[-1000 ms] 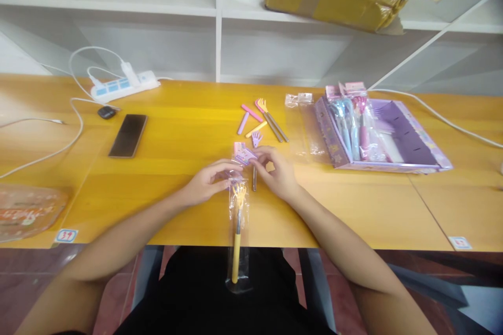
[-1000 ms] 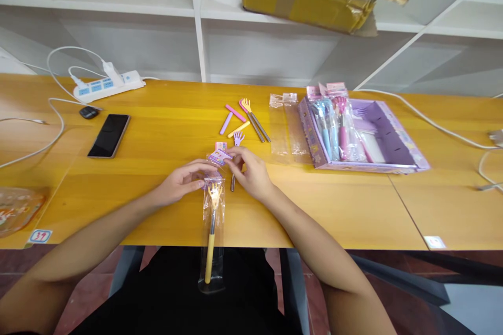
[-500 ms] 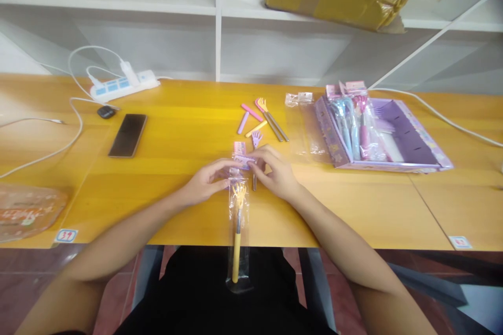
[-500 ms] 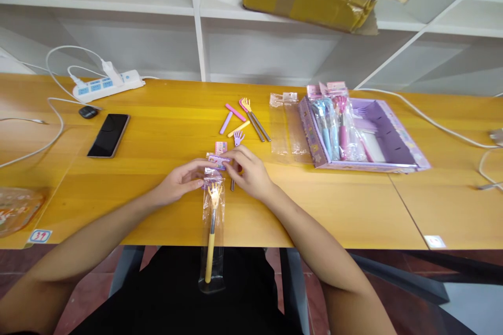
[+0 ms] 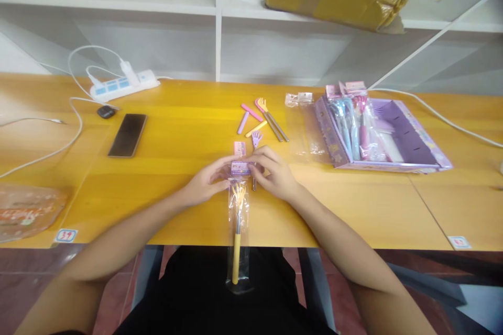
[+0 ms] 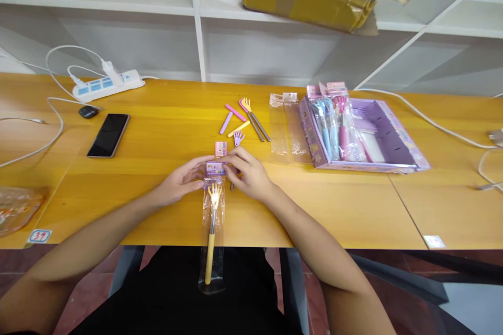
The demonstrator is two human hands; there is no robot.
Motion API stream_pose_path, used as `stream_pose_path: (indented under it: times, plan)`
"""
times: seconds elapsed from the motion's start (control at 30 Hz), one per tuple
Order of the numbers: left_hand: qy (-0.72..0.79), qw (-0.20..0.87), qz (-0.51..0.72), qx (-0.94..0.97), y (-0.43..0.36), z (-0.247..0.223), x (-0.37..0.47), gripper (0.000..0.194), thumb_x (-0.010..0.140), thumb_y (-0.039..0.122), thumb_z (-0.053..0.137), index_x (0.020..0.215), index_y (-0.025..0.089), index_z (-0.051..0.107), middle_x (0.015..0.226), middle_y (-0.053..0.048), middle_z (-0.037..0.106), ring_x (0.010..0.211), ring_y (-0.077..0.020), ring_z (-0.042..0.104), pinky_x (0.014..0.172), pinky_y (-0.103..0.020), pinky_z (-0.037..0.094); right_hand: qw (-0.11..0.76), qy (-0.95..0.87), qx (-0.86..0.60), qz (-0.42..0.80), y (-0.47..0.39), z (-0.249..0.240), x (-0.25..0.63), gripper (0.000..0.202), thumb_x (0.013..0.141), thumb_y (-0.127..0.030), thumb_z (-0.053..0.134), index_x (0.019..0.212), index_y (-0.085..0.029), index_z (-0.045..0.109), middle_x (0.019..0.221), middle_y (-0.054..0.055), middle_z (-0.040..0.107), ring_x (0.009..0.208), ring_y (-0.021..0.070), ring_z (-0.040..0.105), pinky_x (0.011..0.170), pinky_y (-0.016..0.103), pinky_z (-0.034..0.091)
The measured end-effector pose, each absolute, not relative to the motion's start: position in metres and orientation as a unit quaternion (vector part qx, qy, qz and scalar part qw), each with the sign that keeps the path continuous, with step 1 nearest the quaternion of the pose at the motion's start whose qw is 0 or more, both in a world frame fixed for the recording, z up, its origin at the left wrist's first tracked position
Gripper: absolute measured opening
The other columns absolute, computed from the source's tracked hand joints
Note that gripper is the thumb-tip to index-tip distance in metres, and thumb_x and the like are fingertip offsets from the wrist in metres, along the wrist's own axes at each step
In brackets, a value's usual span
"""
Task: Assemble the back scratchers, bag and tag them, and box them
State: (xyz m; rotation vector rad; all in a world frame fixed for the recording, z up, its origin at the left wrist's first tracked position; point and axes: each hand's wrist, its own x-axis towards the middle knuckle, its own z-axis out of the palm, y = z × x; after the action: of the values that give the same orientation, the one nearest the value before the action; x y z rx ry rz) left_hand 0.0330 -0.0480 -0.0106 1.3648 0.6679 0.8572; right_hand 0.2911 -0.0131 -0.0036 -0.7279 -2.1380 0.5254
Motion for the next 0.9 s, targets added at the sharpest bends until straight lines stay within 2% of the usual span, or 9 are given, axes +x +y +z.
stream_pose_path:
  times: [0.17,0.57,0.9]
  plan:
    - [0.303,0.638,0.376,0.600,-0.0478,-0.0116,0.0321,0.061,0.099,0.031,0.073,0.157,0.028,0.055,0.152,-0.014,0.063,0.134,-0.0305,0.064,0.118,-0.052,0.049,0.389,-0.854,-0.282,0.201,-0.0130,-0.0051,0.2918,0.029,0.104,-0.017,0.058,0.129,-0.027,0.070,0.110,0.009,0.064,0.099,0.0230,0.066,0.083,0.040,0.060]
    - [0.287,0.656,0.391,0.578,-0.0477,-0.0116,0.0336,0.064,0.098,0.028,0.074,0.158,0.030,0.053,0.152,-0.013,0.062,0.133,-0.0297,0.065,0.114,-0.050,0.053,0.374,-0.862,-0.292,0.179,-0.0126,-0.0095,0.2949,0.036,0.103,-0.016,0.056,0.135,-0.030,0.068,0.116,0.010,0.065,0.102,0.0252,0.068,0.086,0.043,0.063]
    - [0.275,0.665,0.402,0.567,-0.0470,-0.0138,0.0334,0.066,0.097,0.030,0.075,0.159,0.032,0.053,0.155,-0.013,0.059,0.135,-0.0304,0.062,0.115,-0.050,0.052,0.348,-0.882,-0.275,0.158,-0.0134,-0.0081,0.2956,0.044,0.102,-0.013,0.054,0.142,-0.029,0.063,0.118,0.011,0.066,0.102,0.0237,0.070,0.082,0.039,0.064]
